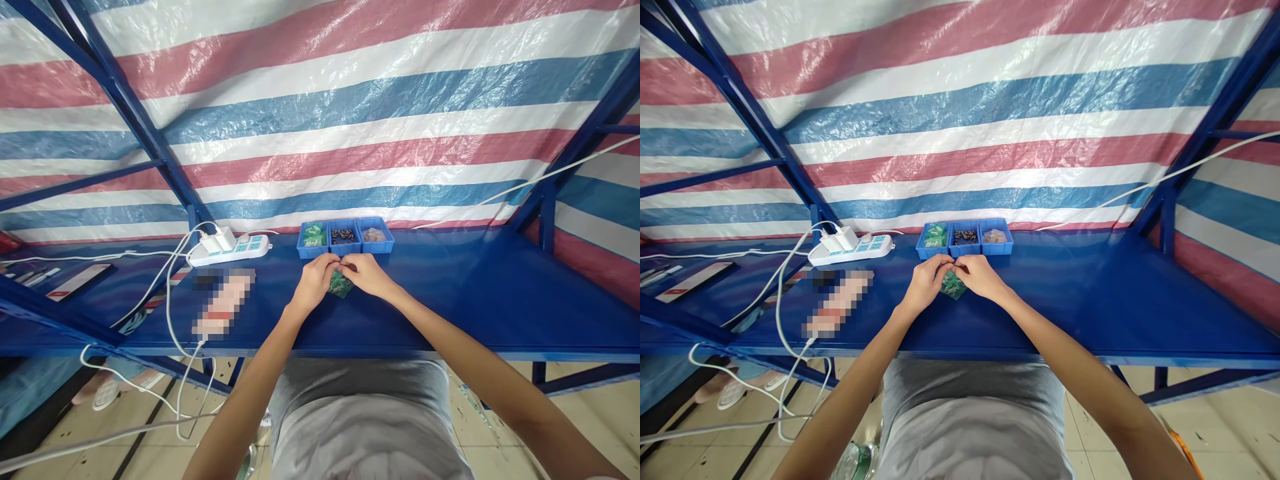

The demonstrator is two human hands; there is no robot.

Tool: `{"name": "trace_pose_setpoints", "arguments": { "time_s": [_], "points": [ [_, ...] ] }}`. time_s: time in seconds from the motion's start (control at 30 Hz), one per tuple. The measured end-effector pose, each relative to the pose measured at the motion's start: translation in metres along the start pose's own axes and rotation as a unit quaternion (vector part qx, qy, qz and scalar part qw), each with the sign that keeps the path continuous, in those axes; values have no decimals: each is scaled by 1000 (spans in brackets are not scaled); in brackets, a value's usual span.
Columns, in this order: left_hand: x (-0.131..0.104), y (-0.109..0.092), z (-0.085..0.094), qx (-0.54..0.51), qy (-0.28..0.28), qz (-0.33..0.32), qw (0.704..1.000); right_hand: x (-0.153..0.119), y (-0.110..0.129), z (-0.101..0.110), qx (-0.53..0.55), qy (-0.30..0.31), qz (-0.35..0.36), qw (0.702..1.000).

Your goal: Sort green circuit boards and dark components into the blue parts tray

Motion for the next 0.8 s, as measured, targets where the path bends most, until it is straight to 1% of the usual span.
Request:
{"name": "trace_pose_setpoints", "arguments": {
  "time_s": [0.23,0.43,0.8],
  "points": [
    [0,1,-1,-2,3,-41,999,0,-2,0,10,-8,0,1000],
    [0,3,-3,3,10,-15,1000,1,0,1,2,-2,8,1000],
    [-1,6,-3,32,16,-8,999,1,4,1,-34,7,32,999]
  ]
}}
Point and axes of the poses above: each hand's wrist, its own x-axis towards the middle knuckle, its own z-axis out of the back of the hand, y = z × x, the point moved 3 cm from there along x, towards the middle knuckle, and after that the axes turned 10 degrees about x, right-handed, at the moved point
